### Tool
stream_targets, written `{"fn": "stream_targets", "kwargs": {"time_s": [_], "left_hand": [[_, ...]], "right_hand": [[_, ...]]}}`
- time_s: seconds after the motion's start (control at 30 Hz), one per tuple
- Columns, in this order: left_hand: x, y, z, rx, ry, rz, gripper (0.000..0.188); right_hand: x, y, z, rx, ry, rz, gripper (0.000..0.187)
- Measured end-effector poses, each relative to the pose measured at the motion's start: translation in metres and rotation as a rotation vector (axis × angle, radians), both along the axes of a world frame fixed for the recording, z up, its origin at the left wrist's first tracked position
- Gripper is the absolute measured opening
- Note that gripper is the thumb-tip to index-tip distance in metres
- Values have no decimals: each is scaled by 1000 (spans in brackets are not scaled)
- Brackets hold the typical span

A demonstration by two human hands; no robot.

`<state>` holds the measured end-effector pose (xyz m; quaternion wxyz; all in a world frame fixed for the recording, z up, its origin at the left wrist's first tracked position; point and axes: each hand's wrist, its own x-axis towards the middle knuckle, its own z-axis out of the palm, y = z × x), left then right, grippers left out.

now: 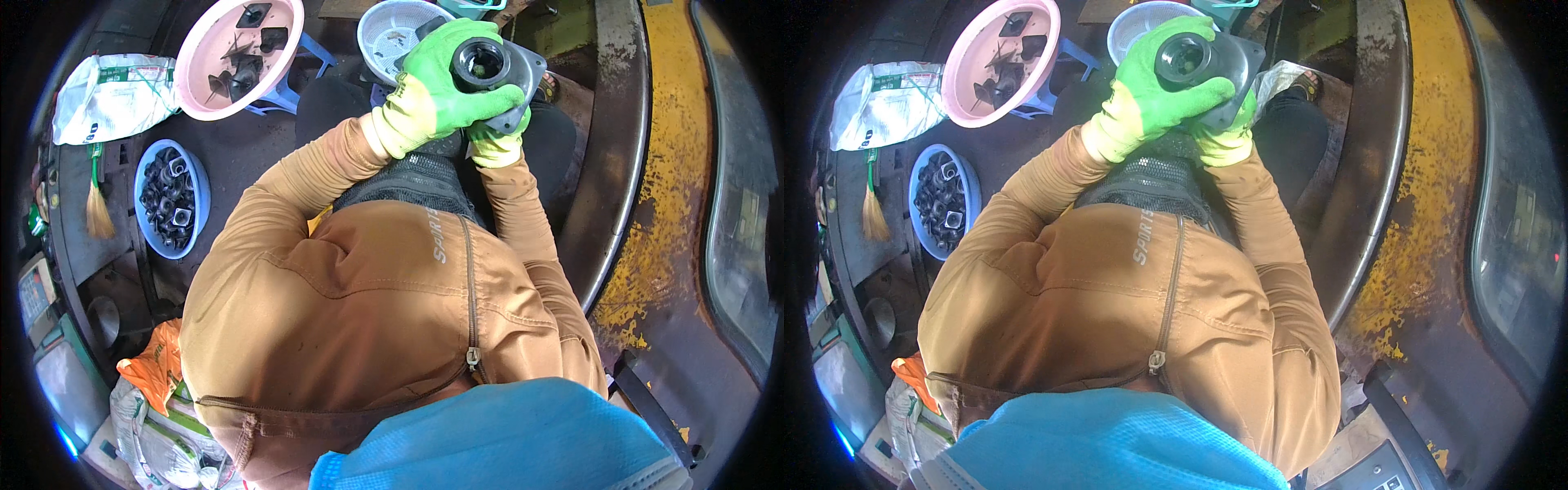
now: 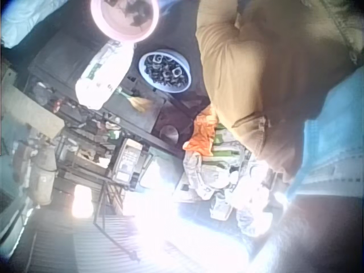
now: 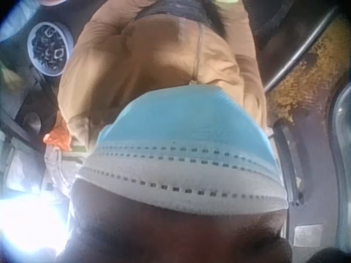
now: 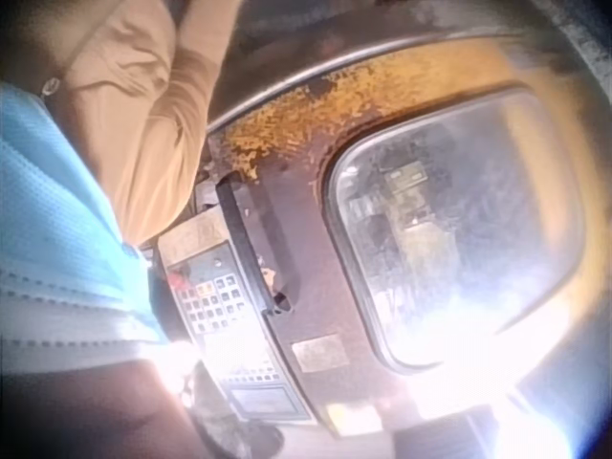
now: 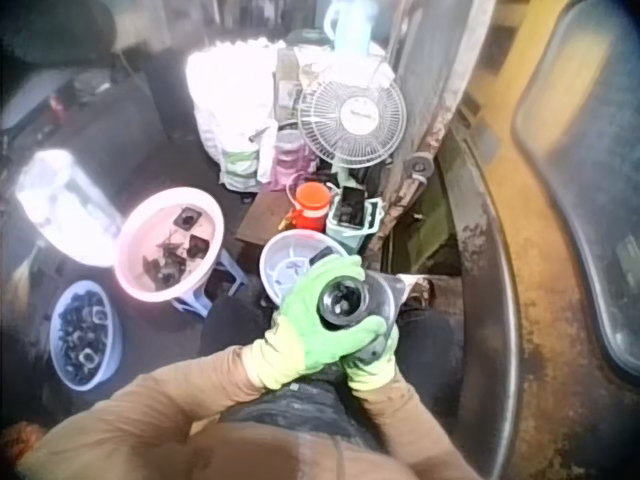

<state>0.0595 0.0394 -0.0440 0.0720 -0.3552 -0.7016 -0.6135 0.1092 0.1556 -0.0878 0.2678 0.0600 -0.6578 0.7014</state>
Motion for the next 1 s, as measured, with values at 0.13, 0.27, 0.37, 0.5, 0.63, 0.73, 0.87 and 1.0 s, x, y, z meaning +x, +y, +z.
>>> {"fn": "stream_targets", "kwargs": {"time_s": [0.13, 0.27, 0.37, 0.5, 0.63, 0.73, 0.87, 1.0], "left_hand": [[-6, -10, 6, -20, -41, -127, 52], [-15, -15, 5, -26, 4, -253, 50], [-25, -15, 7, -21, 0, -392, 47], [-35, -20, 11, -115, -122, -719, 49], [-46, -14, 15, -171, -305, -1159, 55], [-61, -5, 20, -205, -244, -1268, 58], [-75, -11, 26, -232, 228, -514, 69], [-43, -1, 8, -67, 63, -287, 70]], "right_hand": [[4, 8, 12, 139, -72, 119, 46], [6, 14, 23, 54, -108, 339, 45], [8, 28, 28, 424, -167, 271, 60], [12, 43, 8, 789, -65, 357, 59], [19, 38, -20, 453, -299, 496, 51], [10, 34, -18, 622, -175, 277, 52], [-10, 46, 10, 337, -92, 156, 61], [-17, 28, 6, 741, 226, -302, 38]]}}
